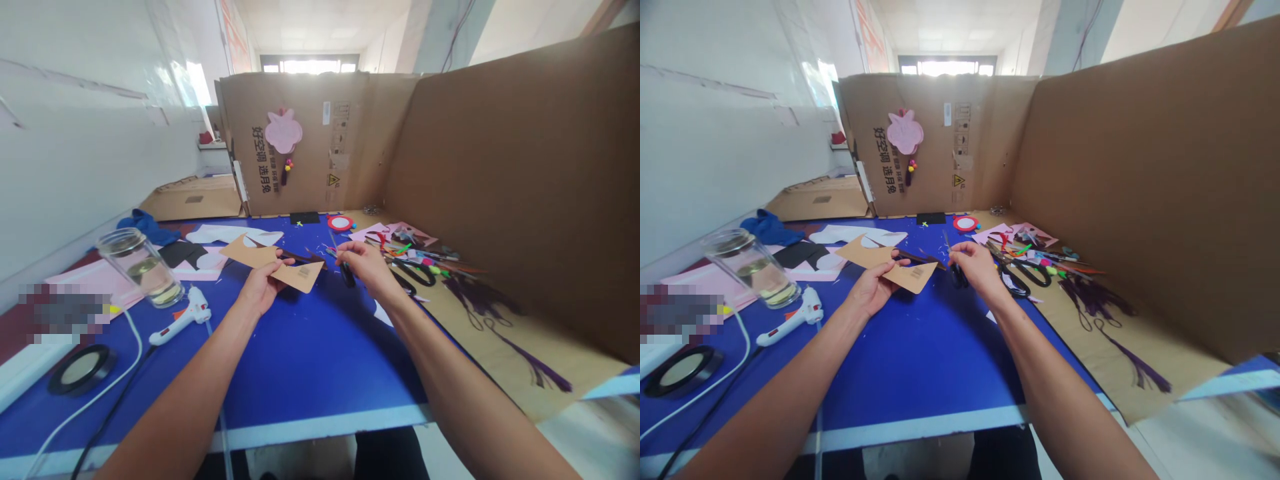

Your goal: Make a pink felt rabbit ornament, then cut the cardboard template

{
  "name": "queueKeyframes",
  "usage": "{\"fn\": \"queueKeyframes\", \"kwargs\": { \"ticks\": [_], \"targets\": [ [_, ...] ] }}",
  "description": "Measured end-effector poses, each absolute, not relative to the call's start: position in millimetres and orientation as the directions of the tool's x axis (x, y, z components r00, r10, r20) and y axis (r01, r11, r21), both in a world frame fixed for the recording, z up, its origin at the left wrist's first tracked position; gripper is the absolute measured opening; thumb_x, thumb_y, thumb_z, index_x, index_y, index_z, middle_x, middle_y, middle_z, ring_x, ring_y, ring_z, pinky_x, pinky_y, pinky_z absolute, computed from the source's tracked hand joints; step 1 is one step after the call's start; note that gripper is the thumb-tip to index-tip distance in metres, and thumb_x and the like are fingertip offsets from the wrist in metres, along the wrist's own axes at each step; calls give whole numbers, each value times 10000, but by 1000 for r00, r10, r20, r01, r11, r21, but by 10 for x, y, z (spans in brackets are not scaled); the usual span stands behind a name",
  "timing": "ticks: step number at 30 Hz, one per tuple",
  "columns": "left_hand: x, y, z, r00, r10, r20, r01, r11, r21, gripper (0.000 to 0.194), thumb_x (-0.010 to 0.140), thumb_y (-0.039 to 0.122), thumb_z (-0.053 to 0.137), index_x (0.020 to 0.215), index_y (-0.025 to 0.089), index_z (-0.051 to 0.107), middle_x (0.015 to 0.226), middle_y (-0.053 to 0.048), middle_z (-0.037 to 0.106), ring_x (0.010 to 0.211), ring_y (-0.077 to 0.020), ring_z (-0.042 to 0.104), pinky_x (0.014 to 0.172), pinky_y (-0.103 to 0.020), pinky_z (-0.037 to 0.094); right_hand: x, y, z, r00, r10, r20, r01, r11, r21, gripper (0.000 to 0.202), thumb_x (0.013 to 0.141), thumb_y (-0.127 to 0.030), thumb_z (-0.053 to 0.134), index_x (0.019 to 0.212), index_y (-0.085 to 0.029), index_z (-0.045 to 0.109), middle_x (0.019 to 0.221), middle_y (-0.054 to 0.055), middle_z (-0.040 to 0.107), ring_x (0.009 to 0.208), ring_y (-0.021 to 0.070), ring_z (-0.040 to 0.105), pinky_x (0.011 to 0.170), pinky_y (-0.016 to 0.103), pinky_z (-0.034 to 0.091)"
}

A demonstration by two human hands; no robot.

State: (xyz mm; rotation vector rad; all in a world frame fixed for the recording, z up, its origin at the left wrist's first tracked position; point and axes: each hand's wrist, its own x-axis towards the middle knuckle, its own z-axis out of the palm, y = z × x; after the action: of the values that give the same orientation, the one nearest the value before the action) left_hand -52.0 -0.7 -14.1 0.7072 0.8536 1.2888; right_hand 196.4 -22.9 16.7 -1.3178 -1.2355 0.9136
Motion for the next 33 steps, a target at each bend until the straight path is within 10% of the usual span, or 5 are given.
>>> {"fn": "queueKeyframes", "kwargs": {
  "ticks": [10, 16, 25, 33],
  "targets": [
    [-502, 6, -167, 85, 987, -134, -535, 158, 830, 537, 878, 65, 674, 1404, 160, 626, 970, -116, 846, 888, -252, 820, 803, -390, 675, 1804, -296, 130, -107, 990, 86, -86, 77, -993, 335, 719, -401, 781, 980, -201, 712, 739, -5, 752, 511, 90, 401, 504, 248, 239],
    [-476, -51, -188, 153, 986, -72, -493, 139, 859, 692, 869, 105, 784, 1519, 198, 567, 999, -111, 846, 936, -279, 827, 834, -423, 672, 1642, -317, 10, -170, 962, 216, 64, 229, -971, 268, 746, -335, 746, 983, -214, 710, 821, 12, 778, 750, 188, 689, 691, 292, 500],
    [-355, -110, -222, 101, 992, -69, -450, 108, 887, 451, 634, 284, 1029, 1005, 145, 813, 955, -88, 828, 820, -235, 760, 761, -357, 623, 1506, -460, -80, -177, 918, 354, 698, 371, -612, 224, 983, -274, 657, 1182, -269, 759, 953, 13, 845, 833, 228, 766, 751, 325, 499],
    [-362, -92, -215, 0, 994, -111, -435, 100, 895, 382, 614, 291, 1024, 884, 143, 798, 855, -95, 824, 788, -255, 768, 736, -371, 628, 1472, -465, -197, -297, 851, 432, 722, 497, -482, 264, 1017, -198, 662, 1248, -243, 781, 1254, 86, 762, 1088, 230, 735, 908, 318, 545]
  ]
}}
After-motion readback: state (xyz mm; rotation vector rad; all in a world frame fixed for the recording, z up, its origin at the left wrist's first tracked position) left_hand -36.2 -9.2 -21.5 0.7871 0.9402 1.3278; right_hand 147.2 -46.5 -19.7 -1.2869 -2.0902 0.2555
